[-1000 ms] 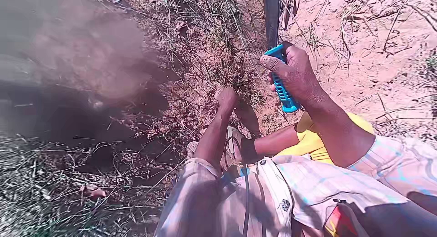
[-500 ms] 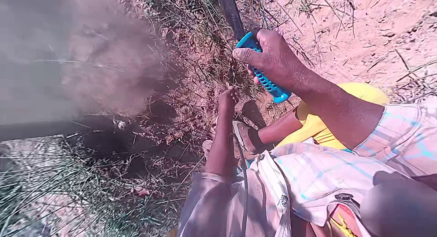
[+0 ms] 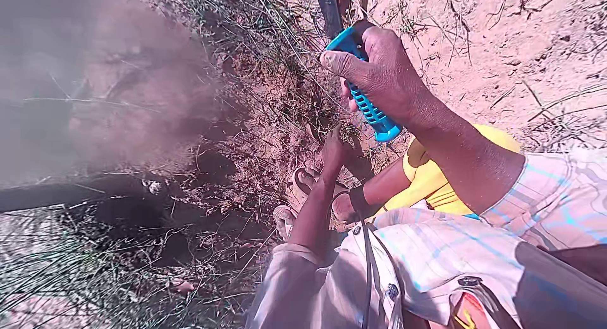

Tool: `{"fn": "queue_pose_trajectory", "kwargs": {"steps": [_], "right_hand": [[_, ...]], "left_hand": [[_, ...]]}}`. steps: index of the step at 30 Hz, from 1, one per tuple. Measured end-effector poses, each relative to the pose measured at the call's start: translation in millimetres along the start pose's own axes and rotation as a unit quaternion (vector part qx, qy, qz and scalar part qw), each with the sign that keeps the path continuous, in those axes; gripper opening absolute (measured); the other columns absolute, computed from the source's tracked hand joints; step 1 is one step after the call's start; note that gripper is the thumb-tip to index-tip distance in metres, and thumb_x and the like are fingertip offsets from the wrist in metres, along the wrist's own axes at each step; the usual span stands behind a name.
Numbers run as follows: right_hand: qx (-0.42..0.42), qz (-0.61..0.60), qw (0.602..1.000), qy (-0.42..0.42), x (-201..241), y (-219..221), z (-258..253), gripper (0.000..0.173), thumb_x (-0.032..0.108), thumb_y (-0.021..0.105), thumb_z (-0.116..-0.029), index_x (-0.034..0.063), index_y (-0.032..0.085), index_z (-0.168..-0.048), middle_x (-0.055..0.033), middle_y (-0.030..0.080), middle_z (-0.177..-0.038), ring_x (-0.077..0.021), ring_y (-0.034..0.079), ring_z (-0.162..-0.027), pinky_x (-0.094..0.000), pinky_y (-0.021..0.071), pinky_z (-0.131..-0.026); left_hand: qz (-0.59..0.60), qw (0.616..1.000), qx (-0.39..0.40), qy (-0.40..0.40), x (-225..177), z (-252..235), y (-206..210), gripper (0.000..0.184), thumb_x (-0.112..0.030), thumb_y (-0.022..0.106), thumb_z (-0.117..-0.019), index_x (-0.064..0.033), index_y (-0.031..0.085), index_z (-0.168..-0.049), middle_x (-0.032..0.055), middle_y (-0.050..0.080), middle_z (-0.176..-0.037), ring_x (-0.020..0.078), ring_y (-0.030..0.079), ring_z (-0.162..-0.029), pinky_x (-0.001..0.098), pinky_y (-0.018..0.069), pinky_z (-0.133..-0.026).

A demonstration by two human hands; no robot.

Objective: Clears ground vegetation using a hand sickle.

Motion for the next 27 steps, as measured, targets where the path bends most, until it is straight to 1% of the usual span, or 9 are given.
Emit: {"fn": "queue_pose_trajectory", "kwargs": {"steps": [4, 7, 9, 13, 16, 19, 21, 23, 27], "right_hand": [[-0.012, 0.019, 1.000, -0.003, 0, -5, -3, 0.023, 0.024, 0.062, -0.1034, 0.0029, 0.057, -0.110, -0.0008, 0.060, -0.075, -0.0083, 0.063, -0.055, -0.0255, 0.0588, -0.053], [-0.021, 0.022, 0.999, -0.011, -1, -7, -6, 0.023, 0.024, 0.061, -0.1033, 0.0030, 0.057, -0.111, -0.0004, 0.060, -0.074, -0.0088, 0.063, -0.055, -0.0261, 0.0590, -0.053], [-0.017, 0.026, 0.999, -0.010, -1, -6, -5, 0.023, 0.023, 0.061, -0.1032, 0.0024, 0.058, -0.112, -0.0013, 0.060, -0.075, -0.0095, 0.063, -0.056, -0.0265, 0.0588, -0.053], [0.058, 0.131, 0.987, 0.070, 15, 12, 27, 0.027, 0.030, 0.052, -0.1080, 0.0065, 0.054, -0.122, -0.0014, 0.058, -0.087, -0.0058, 0.062, -0.069, -0.0207, 0.0538, -0.060], [-0.001, 0.037, 0.999, 0.004, 0, -3, 1, 0.024, 0.023, 0.061, -0.1036, 0.0016, 0.058, -0.112, -0.0019, 0.060, -0.077, -0.0086, 0.063, -0.056, -0.0250, 0.0587, -0.053], [-0.009, 0.009, 1.000, 0.006, -4, -6, -5, 0.024, 0.023, 0.061, -0.1032, 0.0017, 0.057, -0.113, -0.0022, 0.060, -0.077, -0.0092, 0.063, -0.056, -0.0261, 0.0591, -0.052], [-0.011, 0.009, 1.000, 0.011, -4, -4, -6, 0.023, 0.023, 0.061, -0.1033, 0.0020, 0.058, -0.113, -0.0019, 0.060, -0.078, -0.0087, 0.063, -0.056, -0.0256, 0.0593, -0.053], [-0.011, 0.008, 1.000, 0.015, -6, -2, -6, 0.024, 0.023, 0.061, -0.1031, 0.0020, 0.058, -0.113, -0.0019, 0.060, -0.078, -0.0091, 0.063, -0.056, -0.0257, 0.0592, -0.053], [-0.012, 0.010, 1.000, 0.008, -8, -1, -5, 0.023, 0.023, 0.061, -0.1032, 0.0023, 0.057, -0.113, -0.0011, 0.060, -0.077, -0.0085, 0.063, -0.056, -0.0257, 0.0592, -0.053]], "left_hand": [[-0.087, 0.996, 0.018, 0.008, 1, -39, 17, 0.063, -0.024, 0.069, -0.0982, -0.0042, 0.045, -0.153, 0.0275, 0.047, -0.152, 0.0464, 0.053, -0.134, 0.0630, 0.0471, -0.105], [-0.149, 0.988, 0.020, 0.017, -9, -45, 16, 0.043, -0.020, 0.061, -0.1028, 0.0016, 0.057, -0.139, 0.0271, 0.052, -0.146, 0.0443, 0.058, -0.129, 0.0602, 0.0506, -0.102], [-0.182, 0.982, 0.042, 0.009, -10, -48, 12, 0.037, -0.018, 0.057, -0.1040, 0.0031, 0.061, -0.134, 0.0261, 0.058, -0.141, 0.0429, 0.061, -0.125, 0.0605, 0.0503, -0.101], [-0.140, 0.988, 0.042, 0.040, 6, -48, -3, 0.028, -0.013, 0.051, -0.1066, 0.0055, 0.067, -0.120, 0.0280, 0.066, -0.126, 0.0452, 0.062, -0.123, 0.0631, 0.0463, -0.104], [-0.048, 0.995, -0.004, 0.084, 32, -38, -11, 0.025, -0.009, 0.055, -0.1051, 0.0063, 0.069, -0.120, 0.0276, 0.068, -0.123, 0.0443, 0.064, -0.119, 0.0608, 0.0461, -0.106], [0.035, 0.990, -0.067, 0.116, 50, -13, -12, 0.022, -0.004, 0.058, -0.1022, 0.0088, 0.069, -0.115, 0.0282, 0.069, -0.117, 0.0425, 0.068, -0.109, 0.0586, 0.0499, -0.100], [0.053, 0.987, -0.107, 0.104, 63, 0, -16, 0.020, -0.005, 0.058, -0.1021, 0.0087, 0.068, -0.113, 0.0293, 0.068, -0.114, 0.0451, 0.067, -0.107, 0.0625, 0.0500, -0.096], [0.059, 0.988, -0.129, 0.055, 75, 3, -20, 0.023, -0.009, 0.059, -0.1036, 0.0085, 0.066, -0.116, 0.0311, 0.067, -0.116, 0.0486, 0.065, -0.111, 0.0660, 0.0478, -0.097], [0.104, 0.992, -0.050, -0.058, 75, -23, -17, 0.039, -0.028, 0.050, -0.1099, 0.0059, 0.067, -0.119, 0.0292, 0.068, -0.116, 0.0450, 0.064, -0.113, 0.0645, 0.0456, -0.101]]}}
Point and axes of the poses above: each hand's wrist, its own z-axis away from the middle knuckle, its own y-axis out of the palm, x = y × z, the point moved 4 cm from there along -z, towards the middle knuckle
